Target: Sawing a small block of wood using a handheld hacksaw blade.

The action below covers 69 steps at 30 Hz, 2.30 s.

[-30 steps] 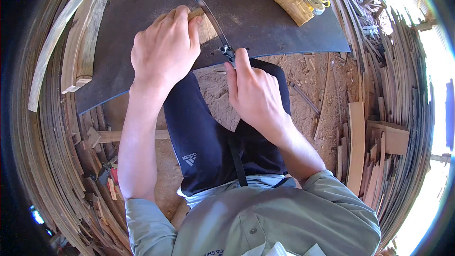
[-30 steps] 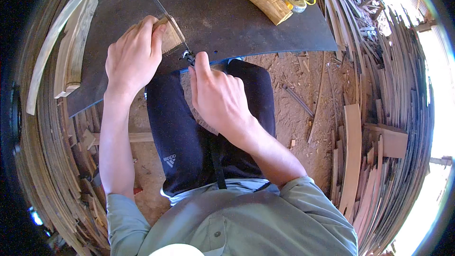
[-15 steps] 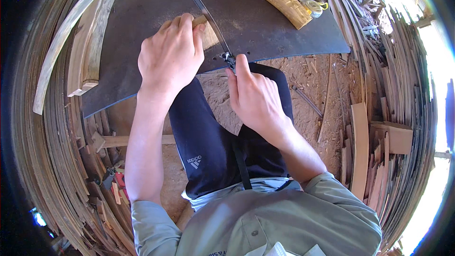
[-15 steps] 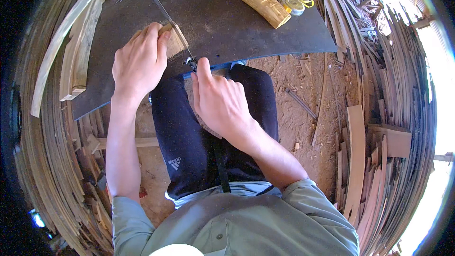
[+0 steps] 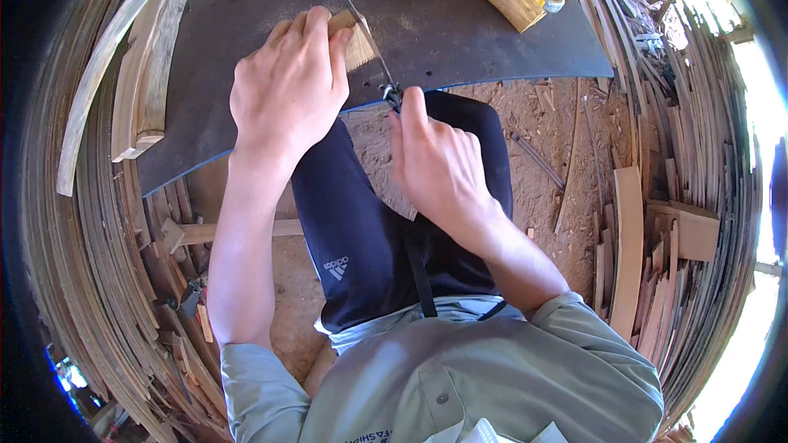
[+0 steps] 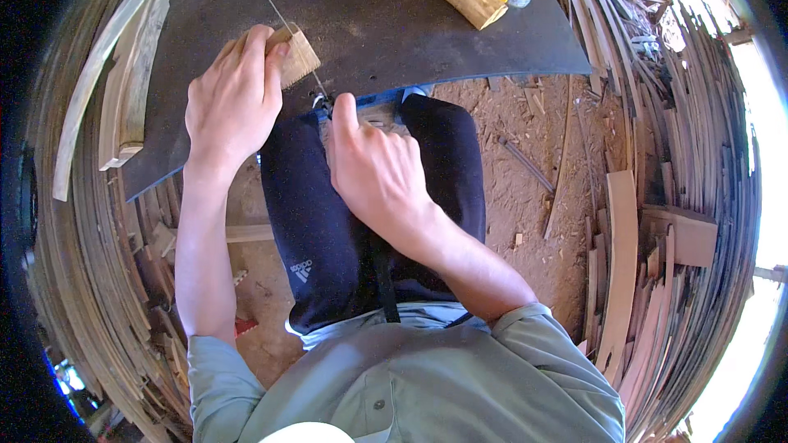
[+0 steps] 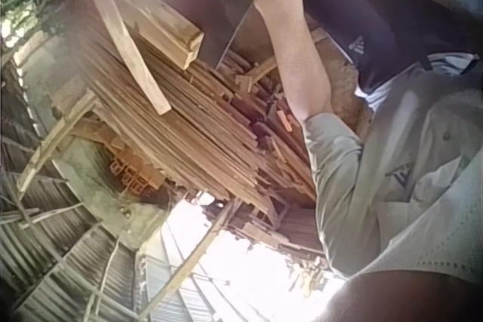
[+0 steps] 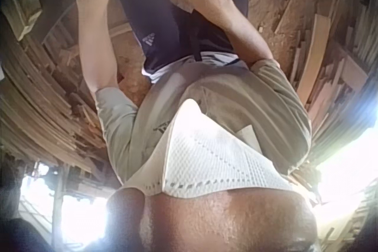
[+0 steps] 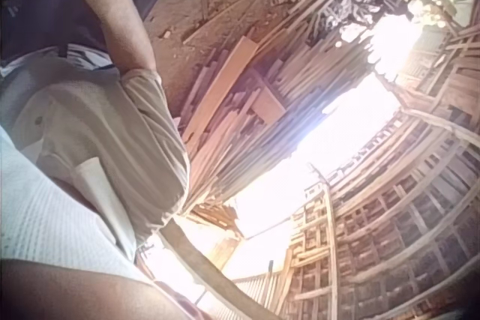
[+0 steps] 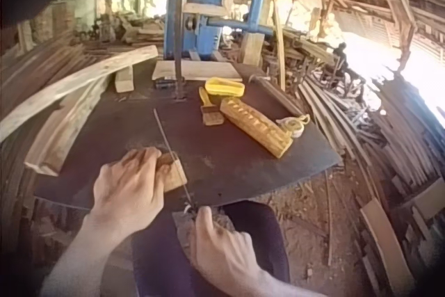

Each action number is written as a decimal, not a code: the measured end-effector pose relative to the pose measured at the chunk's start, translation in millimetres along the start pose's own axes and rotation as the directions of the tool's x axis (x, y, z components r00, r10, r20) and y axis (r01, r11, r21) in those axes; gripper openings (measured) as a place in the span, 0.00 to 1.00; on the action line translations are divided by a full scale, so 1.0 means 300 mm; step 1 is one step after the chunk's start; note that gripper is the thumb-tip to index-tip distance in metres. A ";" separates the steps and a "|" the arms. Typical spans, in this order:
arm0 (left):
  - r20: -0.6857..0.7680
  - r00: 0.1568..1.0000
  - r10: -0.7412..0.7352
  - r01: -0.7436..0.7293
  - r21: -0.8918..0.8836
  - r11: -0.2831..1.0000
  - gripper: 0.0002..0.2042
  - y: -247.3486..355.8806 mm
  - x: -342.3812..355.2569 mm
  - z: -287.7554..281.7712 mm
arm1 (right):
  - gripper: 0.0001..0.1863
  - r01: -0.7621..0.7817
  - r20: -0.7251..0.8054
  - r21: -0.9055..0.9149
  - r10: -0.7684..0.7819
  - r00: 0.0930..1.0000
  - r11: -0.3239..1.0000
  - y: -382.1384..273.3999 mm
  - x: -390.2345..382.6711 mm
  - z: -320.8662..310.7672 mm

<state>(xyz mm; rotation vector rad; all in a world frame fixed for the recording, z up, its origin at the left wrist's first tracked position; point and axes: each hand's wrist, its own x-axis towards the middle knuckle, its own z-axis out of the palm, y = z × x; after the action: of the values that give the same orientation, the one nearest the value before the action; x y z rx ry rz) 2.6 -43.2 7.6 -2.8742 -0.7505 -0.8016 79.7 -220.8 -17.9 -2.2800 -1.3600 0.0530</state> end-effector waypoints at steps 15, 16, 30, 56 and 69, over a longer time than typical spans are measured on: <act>0.111 0.990 -0.088 0.090 -0.009 0.996 0.16 -0.014 -0.001 0.025 | 0.11 0.028 -0.045 0.003 -0.028 0.999 1.000 -0.003 0.028 -0.011; 0.062 0.996 -0.065 0.066 -0.009 0.998 0.16 -0.008 -0.007 0.029 | 0.10 0.026 -0.060 -0.007 -0.027 0.998 1.000 -0.003 0.041 -0.016; -0.036 0.999 0.006 -0.002 0.096 0.995 0.11 0.000 -0.019 0.018 | 0.10 0.048 -0.055 0.006 -0.048 0.997 0.999 -0.005 0.048 -0.018; -0.089 0.974 0.207 -0.197 0.110 0.974 0.13 0.019 -0.029 0.042 | 0.12 -0.003 -0.070 0.085 0.009 0.997 0.996 0.012 0.060 -0.002; 0.002 0.981 0.194 -0.194 0.049 0.980 0.13 0.028 -0.022 0.030 | 0.12 -0.075 0.024 0.124 0.072 0.997 0.989 0.050 -0.085 0.012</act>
<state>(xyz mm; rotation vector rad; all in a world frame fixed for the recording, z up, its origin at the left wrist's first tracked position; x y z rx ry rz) 5.9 -51.7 -2.9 -2.8447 -0.4718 -0.7504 78.2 -246.8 -32.6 -2.2293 -1.2459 0.1800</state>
